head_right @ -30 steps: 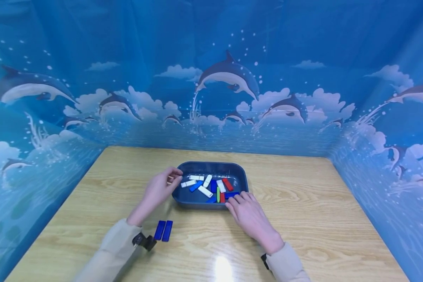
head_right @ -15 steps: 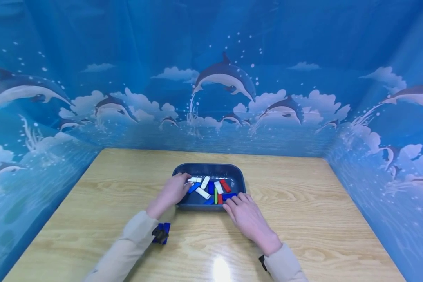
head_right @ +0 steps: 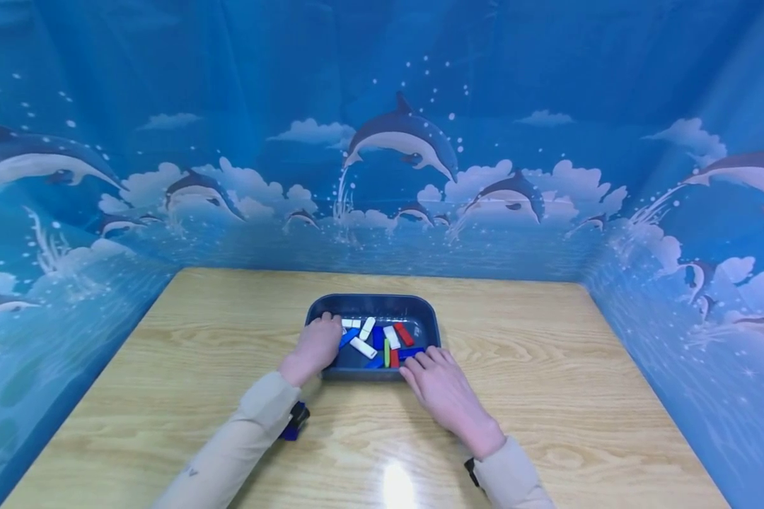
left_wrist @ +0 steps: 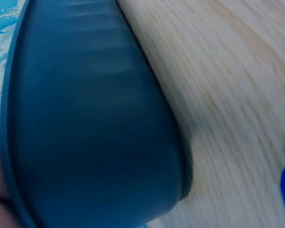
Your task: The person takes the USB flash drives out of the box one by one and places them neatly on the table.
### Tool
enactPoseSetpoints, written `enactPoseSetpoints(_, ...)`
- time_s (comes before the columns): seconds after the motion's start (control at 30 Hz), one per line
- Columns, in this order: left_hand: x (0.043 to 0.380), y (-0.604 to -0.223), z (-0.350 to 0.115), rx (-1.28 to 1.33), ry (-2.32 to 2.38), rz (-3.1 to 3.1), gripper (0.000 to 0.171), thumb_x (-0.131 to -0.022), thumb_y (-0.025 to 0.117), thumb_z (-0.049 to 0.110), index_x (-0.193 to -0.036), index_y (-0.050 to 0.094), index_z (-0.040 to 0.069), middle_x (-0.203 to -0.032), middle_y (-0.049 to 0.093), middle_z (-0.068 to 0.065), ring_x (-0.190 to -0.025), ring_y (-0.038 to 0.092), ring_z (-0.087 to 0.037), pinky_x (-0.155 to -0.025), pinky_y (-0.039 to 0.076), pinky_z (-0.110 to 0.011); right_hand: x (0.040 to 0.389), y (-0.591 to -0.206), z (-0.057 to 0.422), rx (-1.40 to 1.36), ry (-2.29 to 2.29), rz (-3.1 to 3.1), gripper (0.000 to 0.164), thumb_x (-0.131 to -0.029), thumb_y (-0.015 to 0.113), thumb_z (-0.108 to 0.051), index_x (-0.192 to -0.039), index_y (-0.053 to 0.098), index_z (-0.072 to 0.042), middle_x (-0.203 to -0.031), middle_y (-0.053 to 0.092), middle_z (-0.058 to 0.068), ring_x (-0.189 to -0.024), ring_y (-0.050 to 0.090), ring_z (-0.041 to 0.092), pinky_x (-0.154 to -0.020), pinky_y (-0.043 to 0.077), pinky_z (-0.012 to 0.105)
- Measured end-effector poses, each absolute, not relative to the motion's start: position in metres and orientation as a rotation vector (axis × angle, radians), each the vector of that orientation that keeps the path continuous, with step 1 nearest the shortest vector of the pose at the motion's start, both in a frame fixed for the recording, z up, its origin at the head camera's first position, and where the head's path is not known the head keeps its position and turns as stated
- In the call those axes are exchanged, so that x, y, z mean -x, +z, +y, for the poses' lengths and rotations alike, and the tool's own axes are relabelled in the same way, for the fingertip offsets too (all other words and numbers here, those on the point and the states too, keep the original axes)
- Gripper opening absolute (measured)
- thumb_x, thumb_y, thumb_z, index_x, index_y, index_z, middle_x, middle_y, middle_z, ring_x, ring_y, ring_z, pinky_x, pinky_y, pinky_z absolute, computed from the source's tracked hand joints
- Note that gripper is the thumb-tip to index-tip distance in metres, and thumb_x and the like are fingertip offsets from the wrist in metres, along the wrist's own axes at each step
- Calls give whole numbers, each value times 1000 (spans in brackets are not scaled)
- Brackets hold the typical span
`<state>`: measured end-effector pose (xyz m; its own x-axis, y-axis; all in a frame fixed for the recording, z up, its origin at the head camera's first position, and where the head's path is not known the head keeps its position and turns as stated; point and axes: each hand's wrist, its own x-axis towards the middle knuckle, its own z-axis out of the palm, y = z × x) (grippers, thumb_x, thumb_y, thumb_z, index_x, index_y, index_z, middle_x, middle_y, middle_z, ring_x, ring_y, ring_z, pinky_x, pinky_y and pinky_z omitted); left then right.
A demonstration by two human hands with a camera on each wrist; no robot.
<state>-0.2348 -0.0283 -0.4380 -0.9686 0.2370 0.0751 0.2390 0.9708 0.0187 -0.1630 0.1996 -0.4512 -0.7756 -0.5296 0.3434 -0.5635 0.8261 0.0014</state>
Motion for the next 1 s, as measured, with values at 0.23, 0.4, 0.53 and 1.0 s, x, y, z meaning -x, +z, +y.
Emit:
enactPoseSetpoints(0.23, 239, -440, -28, 354, -54, -3057, 20, -88, 57, 8, -106, 59, -1, -94, 61, -15, -82, 60, -24, -63, 54, -36, 163, -451, 199, -819, 144, -2686, 19, -93, 54, -27, -100, 66, -15, -91, 64, -3, -85, 50, 15, -81, 42, 35)
enactPoseSetpoints(0.4, 240, -437, -26, 354, -47, -3115, 14, -90, 55, 11, -97, 63, 2, -87, 62, -12, -78, 61, -23, -58, 54, -37, 163, -450, 199, -810, 145, -2701, 21, -94, 51, -29, -101, 66, -15, -91, 64, -4, -85, 49, 15, -81, 41, 35)
enactPoseSetpoints(0.53, 240, -435, -26, 352, -97, -3178, 15, -86, 62, 18, -94, 64, 4, -86, 61, -10, -76, 61, -23, -57, 53, -37, 163, -450, 199, -811, 144, -2705, 21, -94, 51, -29, -101, 66, -15, -91, 64, -4, -85, 49, 15, -81, 41, 35)
enactPoseSetpoints(1.0, 241, -438, -29, 433, -302, -3200, 16, -81, 70, 18, -70, 62, 8, -69, 59, -2, -61, 53, -14, -54, 49, -31, 163, -450, 199, -816, 138, -2717, 24, -95, 49, -30, -104, 66, -14, -93, 64, -3, -85, 49, 15, -82, 41, 35)
